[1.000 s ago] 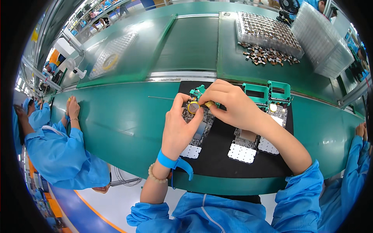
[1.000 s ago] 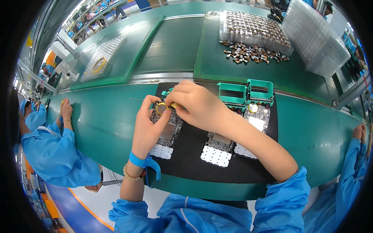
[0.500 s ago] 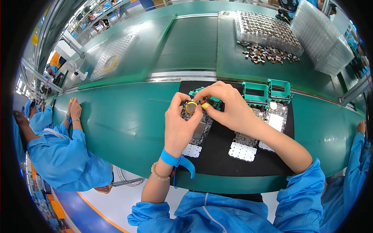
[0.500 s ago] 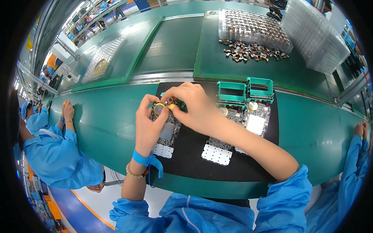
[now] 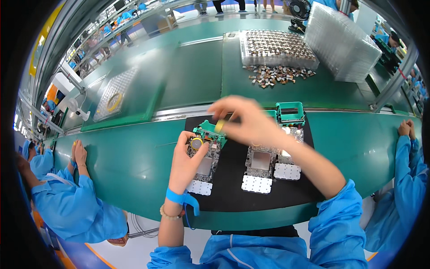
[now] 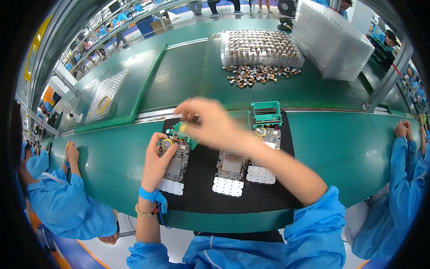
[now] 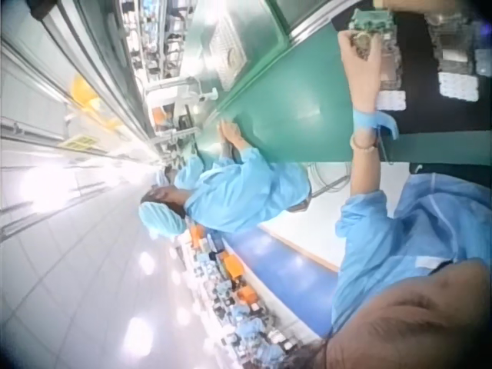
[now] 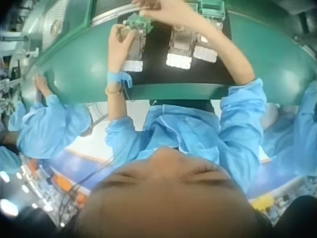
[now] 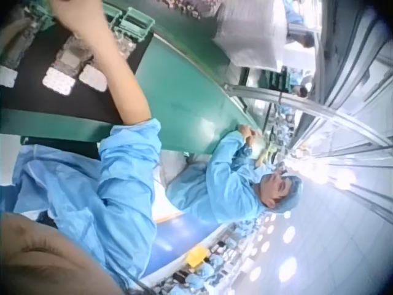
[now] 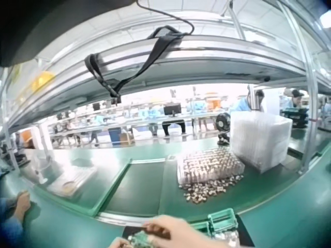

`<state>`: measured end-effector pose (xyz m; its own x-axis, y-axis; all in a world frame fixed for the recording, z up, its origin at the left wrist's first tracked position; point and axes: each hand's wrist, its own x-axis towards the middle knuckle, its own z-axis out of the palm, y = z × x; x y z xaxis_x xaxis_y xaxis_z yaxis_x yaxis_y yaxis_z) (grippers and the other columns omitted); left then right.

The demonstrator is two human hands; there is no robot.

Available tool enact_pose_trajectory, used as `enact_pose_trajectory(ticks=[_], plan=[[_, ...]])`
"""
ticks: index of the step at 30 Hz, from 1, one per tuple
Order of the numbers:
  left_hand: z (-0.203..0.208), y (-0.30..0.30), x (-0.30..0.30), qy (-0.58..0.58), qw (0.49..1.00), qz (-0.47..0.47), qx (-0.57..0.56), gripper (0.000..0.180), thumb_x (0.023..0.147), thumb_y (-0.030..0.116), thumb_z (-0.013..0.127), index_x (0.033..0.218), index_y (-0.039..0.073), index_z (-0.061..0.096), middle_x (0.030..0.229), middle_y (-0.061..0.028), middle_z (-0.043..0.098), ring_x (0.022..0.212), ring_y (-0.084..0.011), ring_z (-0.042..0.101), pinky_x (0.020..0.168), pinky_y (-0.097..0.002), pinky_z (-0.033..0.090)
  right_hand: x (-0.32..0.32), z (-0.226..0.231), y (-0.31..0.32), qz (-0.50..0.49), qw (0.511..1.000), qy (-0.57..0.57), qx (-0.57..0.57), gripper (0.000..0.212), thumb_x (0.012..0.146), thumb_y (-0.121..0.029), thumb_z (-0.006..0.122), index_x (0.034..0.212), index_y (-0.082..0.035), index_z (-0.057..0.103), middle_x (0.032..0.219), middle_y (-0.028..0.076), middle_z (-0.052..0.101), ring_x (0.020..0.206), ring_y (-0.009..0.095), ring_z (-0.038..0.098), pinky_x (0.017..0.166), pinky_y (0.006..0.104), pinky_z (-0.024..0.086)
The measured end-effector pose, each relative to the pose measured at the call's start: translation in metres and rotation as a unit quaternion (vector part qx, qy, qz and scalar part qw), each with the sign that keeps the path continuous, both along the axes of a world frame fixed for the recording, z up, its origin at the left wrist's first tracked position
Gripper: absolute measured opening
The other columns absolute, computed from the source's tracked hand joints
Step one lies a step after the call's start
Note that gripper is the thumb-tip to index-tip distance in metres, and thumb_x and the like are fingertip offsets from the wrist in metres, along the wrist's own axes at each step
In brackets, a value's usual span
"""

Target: Assembling small electronic circuit boards by placing yellow plastic caps onto specific components.

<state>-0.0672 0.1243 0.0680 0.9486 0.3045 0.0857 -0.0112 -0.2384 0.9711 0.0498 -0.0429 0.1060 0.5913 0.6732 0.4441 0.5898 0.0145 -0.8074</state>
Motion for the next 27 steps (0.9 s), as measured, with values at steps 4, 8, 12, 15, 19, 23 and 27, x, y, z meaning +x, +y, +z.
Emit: enact_pose_trajectory(ticks=[4,8,12,15,19,23,27], plan=[[-0.005,-0.009,0.013,0.037,0.995,-0.022,0.092,0.028,0.082,0.018,0.068,0.095,0.002,0.048,0.083,-0.0101,0.061,0.075,-0.0175,0.059,0.067,-0.0292,0.046,0.124,0.003,-0.065,-0.206,0.964,-0.070,-0.154,0.019,0.080,-0.011,0.063,0.095,-0.003,0.069,0.088,0.014,0.068,0.081,0.023,0.066,0.073,0.0331,0.052],[-0.021,-0.001,0.009,-0.019,0.944,0.053,0.325,0.038,0.079,0.025,0.072,0.096,-0.001,0.051,0.076,-0.0133,0.059,0.068,-0.0259,0.057,0.061,-0.0349,0.045,0.158,-0.027,-0.055,-0.220,0.919,-0.174,-0.278,0.013,0.075,-0.013,0.067,0.085,-0.007,0.071,0.088,0.011,0.068,0.085,0.028,0.064,0.076,0.0388,0.051],[-0.005,-0.008,-0.001,-0.094,0.863,0.142,0.476,0.034,0.078,0.026,0.071,0.090,-0.001,0.055,0.067,-0.0110,0.053,0.060,-0.0272,0.050,0.058,-0.0391,0.043,0.161,-0.043,-0.040,-0.245,0.864,-0.295,-0.327,0.012,0.074,-0.016,0.067,0.081,-0.007,0.070,0.090,0.009,0.068,0.090,0.028,0.063,0.079,0.0393,0.050],[0.016,-0.031,-0.006,-0.140,0.858,0.136,0.474,0.030,0.079,0.026,0.070,0.088,0.001,0.057,0.071,-0.0101,0.052,0.063,-0.0252,0.052,0.057,-0.0380,0.043,0.162,-0.033,-0.042,-0.241,0.917,-0.183,-0.259,0.014,0.075,-0.017,0.066,0.084,-0.007,0.070,0.090,0.010,0.069,0.086,0.024,0.064,0.075,0.0354,0.050],[0.019,-0.075,-0.012,-0.025,0.915,-0.019,0.401,0.034,0.080,0.030,0.069,0.091,0.001,0.056,0.076,-0.0124,0.052,0.069,-0.0301,0.058,0.059,-0.0370,0.046,0.120,-0.001,-0.043,-0.148,0.978,0.108,-0.102,0.019,0.076,-0.018,0.066,0.089,-0.006,0.071,0.087,0.007,0.069,0.079,0.014,0.062,0.068,0.0294,0.049],[0.000,-0.108,0.014,-0.014,0.894,-0.025,0.447,0.042,0.076,0.037,0.072,0.085,0.002,0.051,0.079,-0.0129,0.053,0.075,-0.0319,0.058,0.064,-0.0408,0.048,0.078,0.008,-0.056,-0.089,0.974,0.205,-0.017,0.021,0.079,-0.016,0.064,0.093,-0.001,0.067,0.086,0.004,0.066,0.073,0.008,0.056,0.063,0.0227,0.043],[-0.016,-0.102,0.028,-0.005,0.929,-0.055,0.365,0.048,0.070,0.034,0.079,0.089,0.002,0.047,0.080,-0.0117,0.053,0.071,-0.0268,0.055,0.062,-0.0362,0.046,0.034,0.011,-0.075,-0.088,0.977,0.196,0.015,0.021,0.080,-0.010,0.063,0.098,0.000,0.068,0.089,0.006,0.068,0.082,0.010,0.062,0.069,0.0250,0.050]])
